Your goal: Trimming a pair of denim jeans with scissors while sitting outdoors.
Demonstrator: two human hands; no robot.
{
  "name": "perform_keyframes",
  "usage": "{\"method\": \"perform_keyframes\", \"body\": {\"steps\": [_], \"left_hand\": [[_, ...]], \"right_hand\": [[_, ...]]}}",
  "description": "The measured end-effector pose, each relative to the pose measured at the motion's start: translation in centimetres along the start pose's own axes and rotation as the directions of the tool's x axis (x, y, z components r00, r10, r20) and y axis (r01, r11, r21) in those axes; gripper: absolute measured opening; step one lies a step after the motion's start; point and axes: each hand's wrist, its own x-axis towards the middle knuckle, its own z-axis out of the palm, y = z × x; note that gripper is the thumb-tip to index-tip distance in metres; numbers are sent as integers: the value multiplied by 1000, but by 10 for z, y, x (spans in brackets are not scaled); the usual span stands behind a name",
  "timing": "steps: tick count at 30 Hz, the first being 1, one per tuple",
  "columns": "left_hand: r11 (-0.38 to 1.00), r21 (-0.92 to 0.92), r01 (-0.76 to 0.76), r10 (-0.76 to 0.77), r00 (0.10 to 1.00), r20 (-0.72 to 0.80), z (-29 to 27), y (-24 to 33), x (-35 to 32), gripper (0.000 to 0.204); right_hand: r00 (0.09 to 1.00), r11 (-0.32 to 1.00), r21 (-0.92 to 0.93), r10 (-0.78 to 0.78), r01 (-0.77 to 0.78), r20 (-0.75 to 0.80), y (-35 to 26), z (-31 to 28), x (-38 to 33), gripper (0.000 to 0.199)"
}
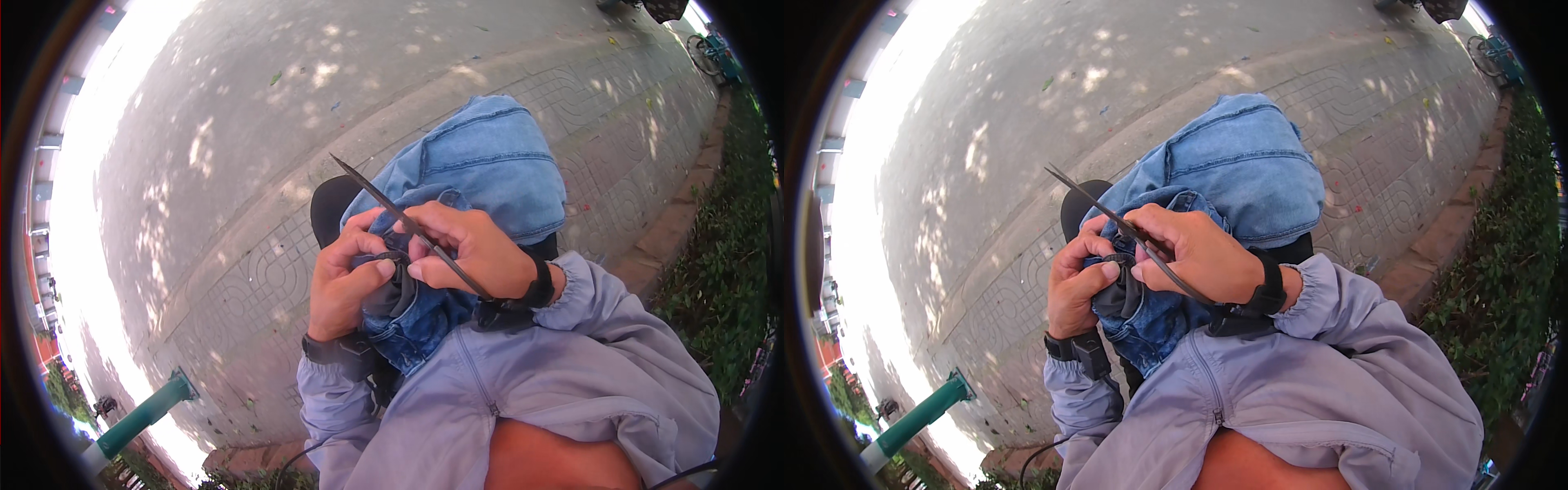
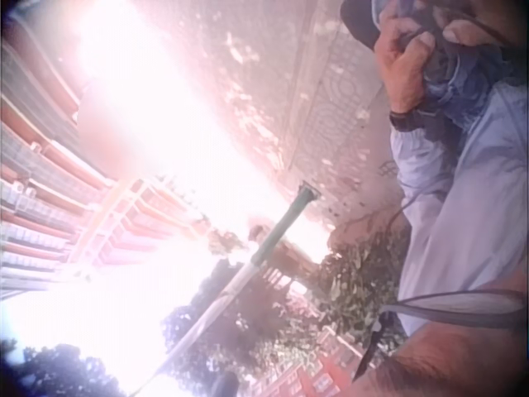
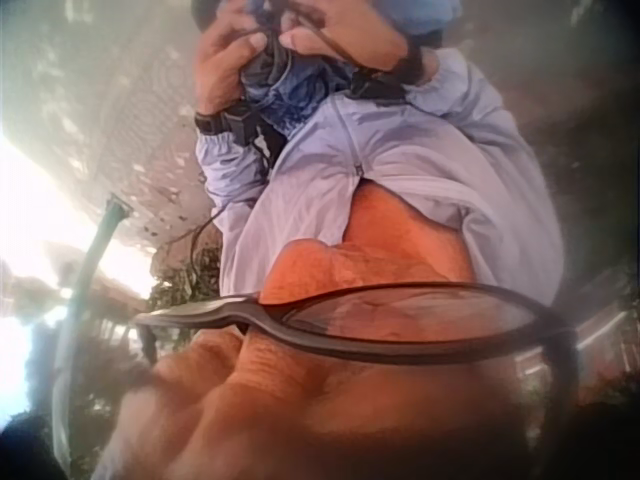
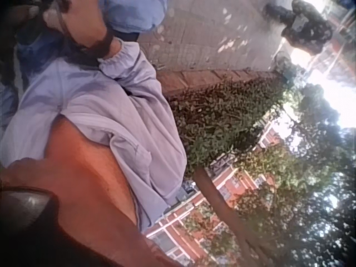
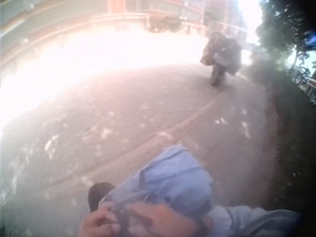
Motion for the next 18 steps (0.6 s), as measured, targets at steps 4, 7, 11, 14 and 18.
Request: {"method": "perform_keyframes", "body": {"steps": [4, 7, 11, 14, 18], "left_hand": [[999, 40, -11, 10, 1000, 30, -4, -1, -1, 12], [999, 24, 32, -33, 999, 29, -3, 3, -1, 14], [975, 223, -22, 2, 996, 91, -1, 13, 0, 18], [928, 366, -67, 23, 992, 124, 4, 20, 0, 21], [904, 419, -83, 16, 987, 160, 1, 19, 1, 19]], "right_hand": [[1000, 999, 33, 29, -29, 1, 1, 2, 3, 48], [999, 999, 21, 34, -33, -8, -1, 2, 6, 49], [999, 999, 39, -3, 2, 32, -9, 3, 10, 48], [995, 983, 173, -74, 63, 62, -7, 2, 15, 42], [990, 972, 232, 5, -37, 138, -1, -12, 23, 37]]}}
